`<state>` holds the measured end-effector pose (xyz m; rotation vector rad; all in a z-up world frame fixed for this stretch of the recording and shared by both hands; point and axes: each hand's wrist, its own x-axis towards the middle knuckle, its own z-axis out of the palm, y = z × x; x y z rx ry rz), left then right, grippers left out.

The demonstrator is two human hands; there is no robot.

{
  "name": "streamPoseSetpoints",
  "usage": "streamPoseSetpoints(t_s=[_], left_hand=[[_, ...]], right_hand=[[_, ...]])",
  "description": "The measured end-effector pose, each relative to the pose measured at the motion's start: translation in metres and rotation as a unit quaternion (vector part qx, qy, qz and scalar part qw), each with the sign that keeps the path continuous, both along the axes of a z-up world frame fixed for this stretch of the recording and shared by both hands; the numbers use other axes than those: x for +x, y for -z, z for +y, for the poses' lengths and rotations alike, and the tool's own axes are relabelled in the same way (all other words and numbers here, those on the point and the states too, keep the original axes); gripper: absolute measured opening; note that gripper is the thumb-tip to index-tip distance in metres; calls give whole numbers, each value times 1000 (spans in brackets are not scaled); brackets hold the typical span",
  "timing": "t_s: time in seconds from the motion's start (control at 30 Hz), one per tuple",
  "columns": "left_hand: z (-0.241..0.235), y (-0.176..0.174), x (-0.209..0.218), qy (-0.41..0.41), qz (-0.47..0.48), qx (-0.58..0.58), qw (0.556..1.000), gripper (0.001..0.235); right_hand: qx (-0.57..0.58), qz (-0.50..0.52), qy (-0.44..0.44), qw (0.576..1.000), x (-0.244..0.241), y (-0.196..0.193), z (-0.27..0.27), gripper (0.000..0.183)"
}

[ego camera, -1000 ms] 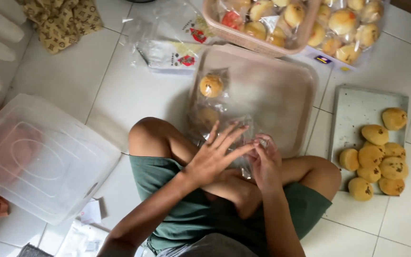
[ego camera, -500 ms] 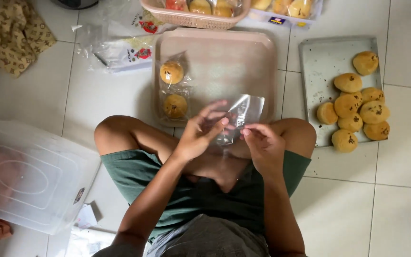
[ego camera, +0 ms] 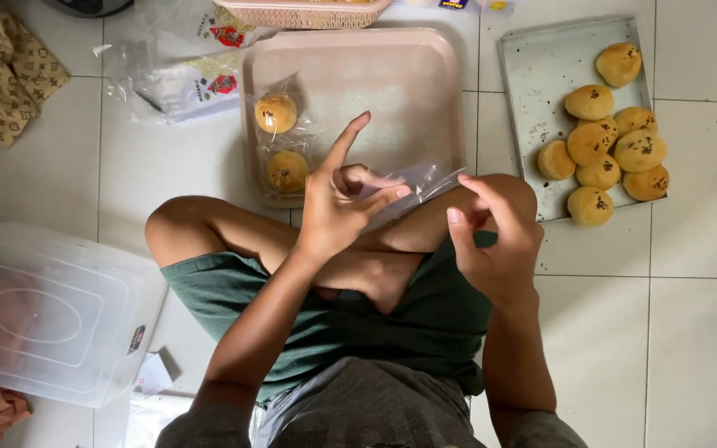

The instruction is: The person picks up a pastry from a tray by hand and places it into a small clear plastic bag, سپس repeating the process for other pastries.

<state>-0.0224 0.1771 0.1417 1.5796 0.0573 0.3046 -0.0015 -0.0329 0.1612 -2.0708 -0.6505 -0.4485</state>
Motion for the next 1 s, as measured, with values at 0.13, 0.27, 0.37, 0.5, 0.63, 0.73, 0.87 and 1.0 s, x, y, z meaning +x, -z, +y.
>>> streamPoseSetpoints(t_s=[0.13,0.27,0.37,0.5,0.63,0.73,0.87,1.0], left_hand=[[-1,2,-1,-8,-16,5,1000,92],[0,7,-6,-2,-50,40,998,92],[1,19,-7,33,-107,89,990,85],[5,30,-1,101,-203,118,967,98],[22,67,11,26,-190,119,974,111],[27,95,16,66,-43,6,997,87],[17,128,27,172,121,-187,960,73],[11,158,41,82,93,-222,967,82]], right_hand=[[-26,1,-9,1000,3,-13,1,27],[-14,154,-113,981,8,0,-10,32],[45,301,-211,929,10,18,-16,46],[76,254,-164,950,15,22,-12,38],[124,166,-128,970,19,24,-14,15],[180,132,-167,960,14,83,-45,10],[159,128,-98,974,5,87,-38,4],[66,88,-75,991,12,87,-43,5]])
